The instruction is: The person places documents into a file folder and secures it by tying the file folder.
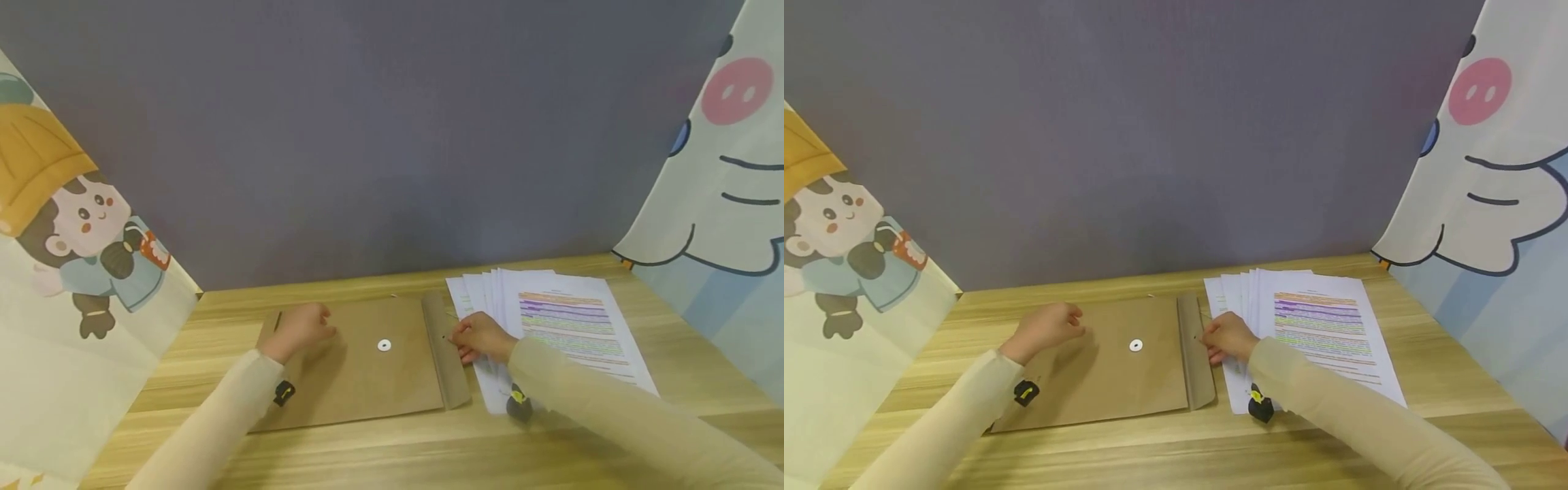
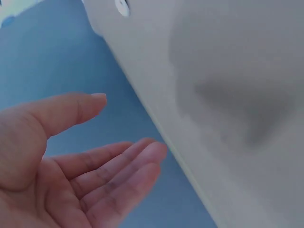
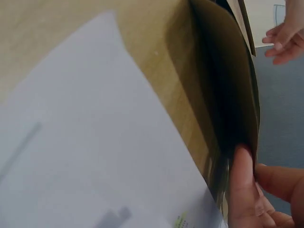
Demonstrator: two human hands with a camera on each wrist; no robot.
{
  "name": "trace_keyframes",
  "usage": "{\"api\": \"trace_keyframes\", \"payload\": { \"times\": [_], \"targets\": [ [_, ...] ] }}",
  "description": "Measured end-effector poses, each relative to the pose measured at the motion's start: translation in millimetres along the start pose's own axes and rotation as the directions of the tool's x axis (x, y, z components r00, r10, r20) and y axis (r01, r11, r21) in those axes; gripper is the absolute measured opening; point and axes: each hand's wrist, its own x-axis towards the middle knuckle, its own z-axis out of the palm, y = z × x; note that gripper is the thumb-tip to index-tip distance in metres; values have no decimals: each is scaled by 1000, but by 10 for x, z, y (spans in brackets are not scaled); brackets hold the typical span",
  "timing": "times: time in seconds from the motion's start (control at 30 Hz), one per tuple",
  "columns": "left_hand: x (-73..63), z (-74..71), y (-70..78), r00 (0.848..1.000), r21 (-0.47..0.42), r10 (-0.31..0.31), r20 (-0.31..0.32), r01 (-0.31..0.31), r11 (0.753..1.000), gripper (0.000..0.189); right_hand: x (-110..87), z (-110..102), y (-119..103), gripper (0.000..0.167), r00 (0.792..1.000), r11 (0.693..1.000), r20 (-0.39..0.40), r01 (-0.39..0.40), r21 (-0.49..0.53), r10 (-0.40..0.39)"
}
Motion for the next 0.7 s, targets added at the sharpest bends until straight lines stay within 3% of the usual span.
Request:
{"api": "trace_keyframes", "payload": {
  "times": [0.07, 0.17, 0.37, 0.47, 0.6, 0.7],
  "targets": [
    [57, 34, 165, 1000, -8, 26, -16, -26, 1000, 35, 6, -6, -21, 7, 1000, 1000, 2, 0, -5, 0],
    [153, 110, 357, 996, 21, 87, -25, -87, 996, 13, 13, -8, -38, 8, 1000, 1000, 3, 1, -12, -1],
    [302, 294, 670, 978, 11, 208, 13, -208, 978, 45, 12, -10, -5, 6, 1000, 1000, 16, -7, -24, 7],
    [355, 373, 839, 976, -7, 220, 12, -219, 976, 47, 14, -14, 8, 6, 1000, 1000, 17, -1, -24, 2],
    [404, 487, 1054, 982, 22, 188, -11, -188, 982, 42, 19, -12, 2, 7, 1000, 999, 18, -10, -36, 11],
    [449, 563, 1223, 981, 110, 190, -45, -184, 977, 35, 18, -12, -13, 8, 1000, 999, 17, -19, -45, 20]
  ]
}}
